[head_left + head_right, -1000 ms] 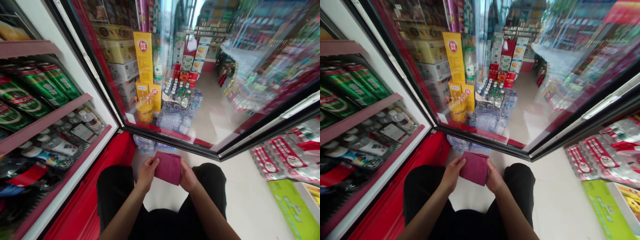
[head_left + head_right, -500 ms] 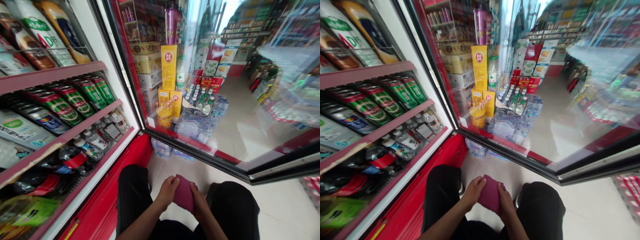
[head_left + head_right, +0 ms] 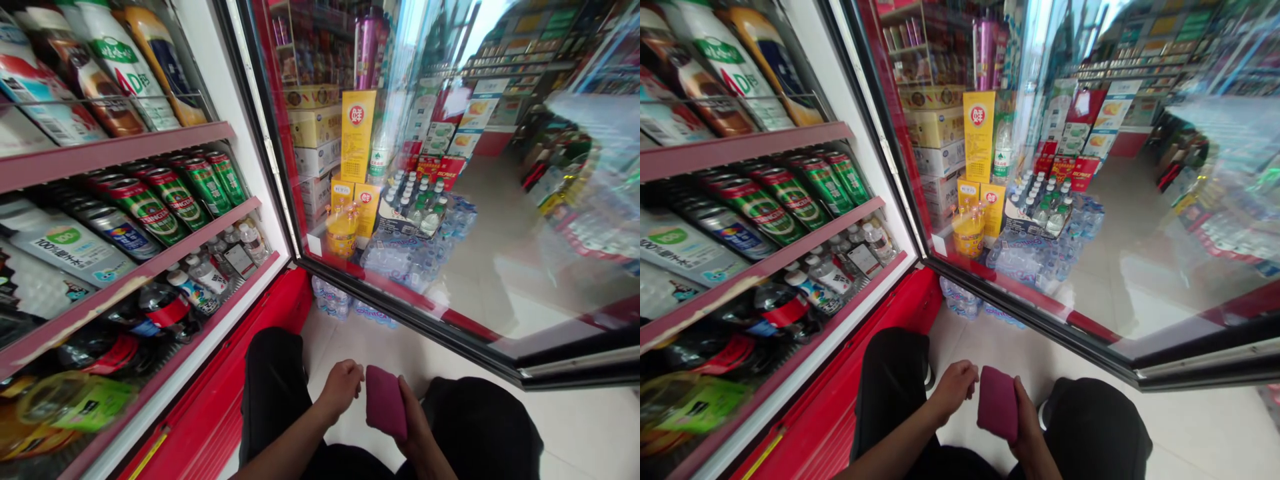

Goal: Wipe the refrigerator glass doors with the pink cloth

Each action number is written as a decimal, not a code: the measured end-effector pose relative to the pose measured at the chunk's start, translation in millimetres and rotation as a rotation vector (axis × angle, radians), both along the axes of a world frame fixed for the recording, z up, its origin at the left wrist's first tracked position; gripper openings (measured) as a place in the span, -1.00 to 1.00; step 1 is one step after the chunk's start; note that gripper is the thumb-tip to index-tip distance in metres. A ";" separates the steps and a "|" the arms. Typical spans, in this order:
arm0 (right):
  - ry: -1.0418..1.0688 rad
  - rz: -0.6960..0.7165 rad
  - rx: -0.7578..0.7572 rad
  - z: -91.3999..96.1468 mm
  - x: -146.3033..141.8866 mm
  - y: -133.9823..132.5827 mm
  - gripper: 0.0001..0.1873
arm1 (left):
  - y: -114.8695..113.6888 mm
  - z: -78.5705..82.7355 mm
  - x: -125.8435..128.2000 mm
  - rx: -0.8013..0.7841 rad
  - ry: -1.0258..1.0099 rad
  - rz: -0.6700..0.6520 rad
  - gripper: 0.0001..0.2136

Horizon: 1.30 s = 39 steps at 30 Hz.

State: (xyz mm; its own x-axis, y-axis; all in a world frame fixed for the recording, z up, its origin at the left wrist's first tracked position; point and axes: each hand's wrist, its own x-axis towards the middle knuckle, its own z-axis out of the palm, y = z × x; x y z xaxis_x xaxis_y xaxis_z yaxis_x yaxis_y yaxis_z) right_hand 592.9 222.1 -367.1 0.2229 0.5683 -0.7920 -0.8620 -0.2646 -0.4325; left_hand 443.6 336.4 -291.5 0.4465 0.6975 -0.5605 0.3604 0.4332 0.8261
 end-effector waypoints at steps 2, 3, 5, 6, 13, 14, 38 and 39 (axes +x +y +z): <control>0.015 -0.005 -0.001 0.2 0.1 -0.3 -0.34 | 3.0 -0.9 -1.4 0.032 0.035 0.024 -0.60; 0.015 -0.010 0.002 0.4 0.1 -0.2 -0.33 | 4.3 -1.2 -2.0 0.049 0.049 0.034 -0.58; 0.011 -0.018 0.007 1.0 0.1 0.3 -0.32 | 5.7 -1.1 -2.7 0.074 0.065 0.044 -0.55; 0.010 -0.019 0.005 1.3 0.0 0.7 -0.32 | 5.8 -0.9 -2.8 0.078 0.067 0.043 -0.53; 0.029 -0.037 0.045 -3.4 -0.4 6.4 -0.29 | 0.8 0.0 -0.7 0.076 0.061 -0.001 -0.50; 0.046 -0.025 0.063 -5.0 -0.5 7.1 -0.26 | -0.4 -0.3 -0.5 0.072 0.062 -0.009 -0.52; -0.128 0.351 0.193 13.6 -9.9 -2.1 -0.25 | -5.6 -32.7 -6.4 -0.055 0.073 0.138 -0.62; -0.157 0.293 0.139 9.3 -8.1 -0.7 -0.25 | -4.7 -31.7 -6.0 -0.049 0.058 0.130 -0.60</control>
